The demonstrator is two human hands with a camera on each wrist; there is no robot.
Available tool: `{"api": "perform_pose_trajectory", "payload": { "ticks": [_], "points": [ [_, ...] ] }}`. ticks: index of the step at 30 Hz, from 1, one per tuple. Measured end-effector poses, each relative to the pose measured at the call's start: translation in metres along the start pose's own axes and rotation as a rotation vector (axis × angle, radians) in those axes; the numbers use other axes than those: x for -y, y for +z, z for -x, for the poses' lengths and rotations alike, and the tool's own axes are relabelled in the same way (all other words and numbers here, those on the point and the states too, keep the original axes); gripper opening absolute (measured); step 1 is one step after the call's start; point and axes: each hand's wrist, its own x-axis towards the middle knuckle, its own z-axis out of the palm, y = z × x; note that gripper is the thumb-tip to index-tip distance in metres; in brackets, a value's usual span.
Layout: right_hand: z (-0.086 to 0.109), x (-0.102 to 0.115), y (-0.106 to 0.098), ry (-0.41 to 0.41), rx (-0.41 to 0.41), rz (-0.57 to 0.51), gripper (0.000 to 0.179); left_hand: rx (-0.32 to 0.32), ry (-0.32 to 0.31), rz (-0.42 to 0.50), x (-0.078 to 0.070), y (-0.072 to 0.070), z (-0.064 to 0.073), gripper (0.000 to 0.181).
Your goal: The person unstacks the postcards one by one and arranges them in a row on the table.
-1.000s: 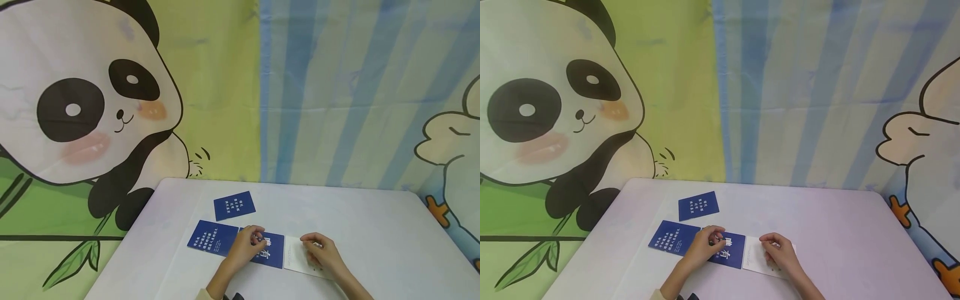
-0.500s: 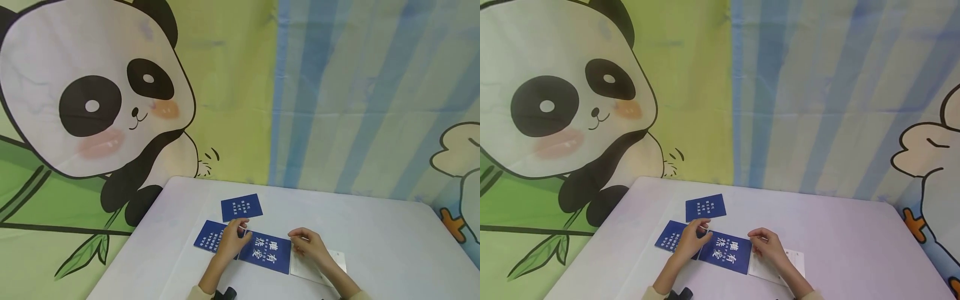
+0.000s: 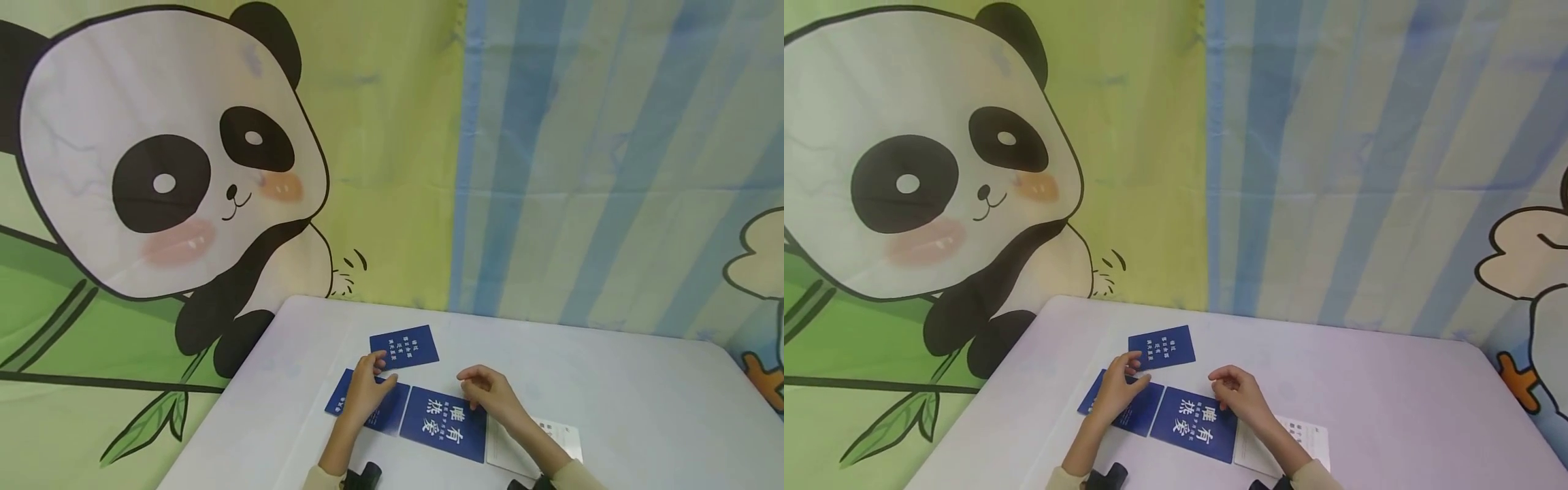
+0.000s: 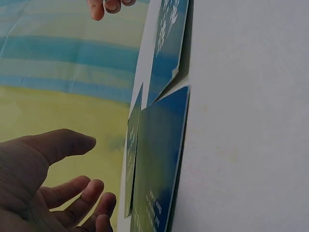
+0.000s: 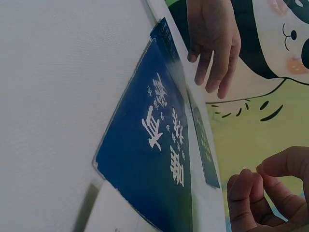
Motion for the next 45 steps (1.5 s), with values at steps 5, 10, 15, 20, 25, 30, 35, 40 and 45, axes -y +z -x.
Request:
{"api": "perform_pose_trajectory", "payload": {
  "ticks": [5,10,15,20,25,30,35,40,45],
  "points": [
    [-0.013,-0.003,0.005,-0.015,-0.017,-0.008,0.024,-0.003,-0.019,0.016,0.006,-0.001,-0.005,0.054],
    [-0.029,-0.007,0.008,0.002,-0.033,-0.022,0.024,-0.031,-0.019,-0.002,0.014,0.0,-0.01,0.055],
    [-0.046,-0.009,0.015,0.024,-0.069,-0.009,0.022,-0.053,-0.036,-0.041,0.02,0.0,-0.014,0.056],
    [-0.057,-0.012,0.024,-0.007,-0.079,-0.003,0.026,-0.058,-0.064,-0.056,0.024,0.0,-0.015,0.058],
    [-0.068,-0.016,0.033,0.002,-0.074,0.106,0.04,-0.05,-0.076,-0.075,0.026,0.0,-0.016,0.06],
    [-0.076,-0.022,0.037,0.037,-0.078,0.239,0.05,-0.036,-0.083,-0.092,0.029,0.0,-0.017,0.061],
    [-0.078,-0.025,0.037,0.013,-0.066,0.263,0.052,-0.033,-0.092,-0.102,0.028,0.001,-0.016,0.062],
    [-0.079,-0.028,0.037,0.005,-0.063,0.275,0.05,-0.034,-0.092,-0.095,0.028,0.001,-0.016,0.061],
    [-0.079,-0.03,0.037,0.014,-0.071,0.276,0.048,-0.036,-0.093,-0.058,0.031,0.0,-0.016,0.061]
  ]
}}
